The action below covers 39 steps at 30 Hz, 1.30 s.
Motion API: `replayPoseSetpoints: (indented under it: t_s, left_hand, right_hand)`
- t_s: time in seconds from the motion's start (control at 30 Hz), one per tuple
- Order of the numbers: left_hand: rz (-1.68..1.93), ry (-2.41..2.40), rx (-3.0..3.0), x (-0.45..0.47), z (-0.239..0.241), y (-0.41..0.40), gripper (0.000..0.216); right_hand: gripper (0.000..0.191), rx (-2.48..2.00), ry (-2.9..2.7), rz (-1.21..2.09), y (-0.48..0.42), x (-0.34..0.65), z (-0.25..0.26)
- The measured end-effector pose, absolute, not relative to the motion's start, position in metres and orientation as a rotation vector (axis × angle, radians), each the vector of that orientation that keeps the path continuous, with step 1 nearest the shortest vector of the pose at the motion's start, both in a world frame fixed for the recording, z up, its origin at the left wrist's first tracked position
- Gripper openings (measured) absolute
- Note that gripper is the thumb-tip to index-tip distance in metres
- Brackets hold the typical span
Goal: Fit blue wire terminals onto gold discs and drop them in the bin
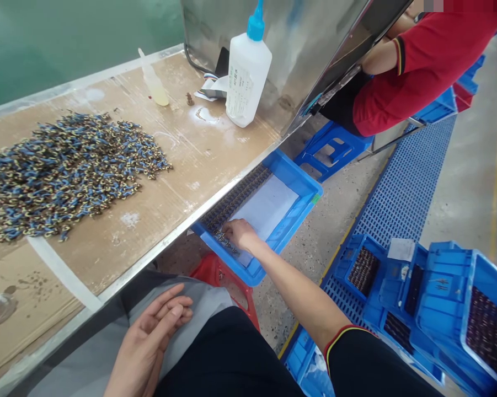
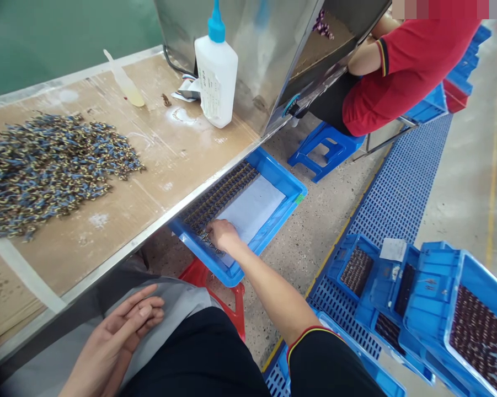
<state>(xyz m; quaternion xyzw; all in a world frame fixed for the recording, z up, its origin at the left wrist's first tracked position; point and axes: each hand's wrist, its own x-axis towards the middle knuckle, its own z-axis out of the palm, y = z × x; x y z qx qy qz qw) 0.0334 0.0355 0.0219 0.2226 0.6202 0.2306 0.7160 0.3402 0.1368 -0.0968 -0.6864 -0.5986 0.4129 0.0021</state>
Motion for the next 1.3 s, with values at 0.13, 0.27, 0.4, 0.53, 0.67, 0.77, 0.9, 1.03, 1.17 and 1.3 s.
replayPoseSetpoints:
  t_s: [0.13,0.27,0.4,0.53,0.67,0.77,0.9,1.03,1.17,1.3]
  left_hand:
    - [0.512,1.364,0.504,0.030,0.019,0.035,0.077]
    - [0.497,1.359,0.505,0.028,0.018,0.035,0.077]
    - [0.493,1.343,0.512,0.029,0.017,0.036,0.079]
    - [0.493,1.344,0.515,0.030,0.017,0.037,0.080]
    - [0.502,1.346,0.516,0.031,0.021,0.035,0.080]
    - [0.508,1.342,0.508,0.030,0.022,0.036,0.079]
    - [0.556,1.317,0.509,0.028,0.026,0.034,0.073]
    - [0.673,1.237,0.531,0.030,0.034,0.019,0.054]
    - [0.821,1.174,0.534,0.031,0.030,0.016,0.060]
    - [0.908,1.126,0.540,0.017,0.031,0.005,0.060]
  right_hand:
    - [0.031,-2.179,-1.888,1.297,0.135,0.343,-0.095]
    - [0.033,-2.203,-1.896,1.314,0.129,0.350,-0.091]
    - [0.033,-2.242,-1.904,1.348,0.119,0.360,-0.088]
    - [0.033,-2.254,-1.927,1.414,0.112,0.365,-0.085]
    - [0.032,-2.251,-1.934,1.471,0.109,0.361,-0.079]
    - [0.031,-2.281,-1.899,1.461,0.110,0.359,-0.068]
    - [0.022,-2.298,-1.858,1.365,0.110,0.361,-0.023]
    - [0.037,-2.052,-1.986,1.411,0.097,0.358,0.063]
    - [0.033,-1.533,-1.786,1.633,0.111,0.344,0.127]
    - [0.019,-1.352,-1.955,1.251,0.156,0.262,0.148]
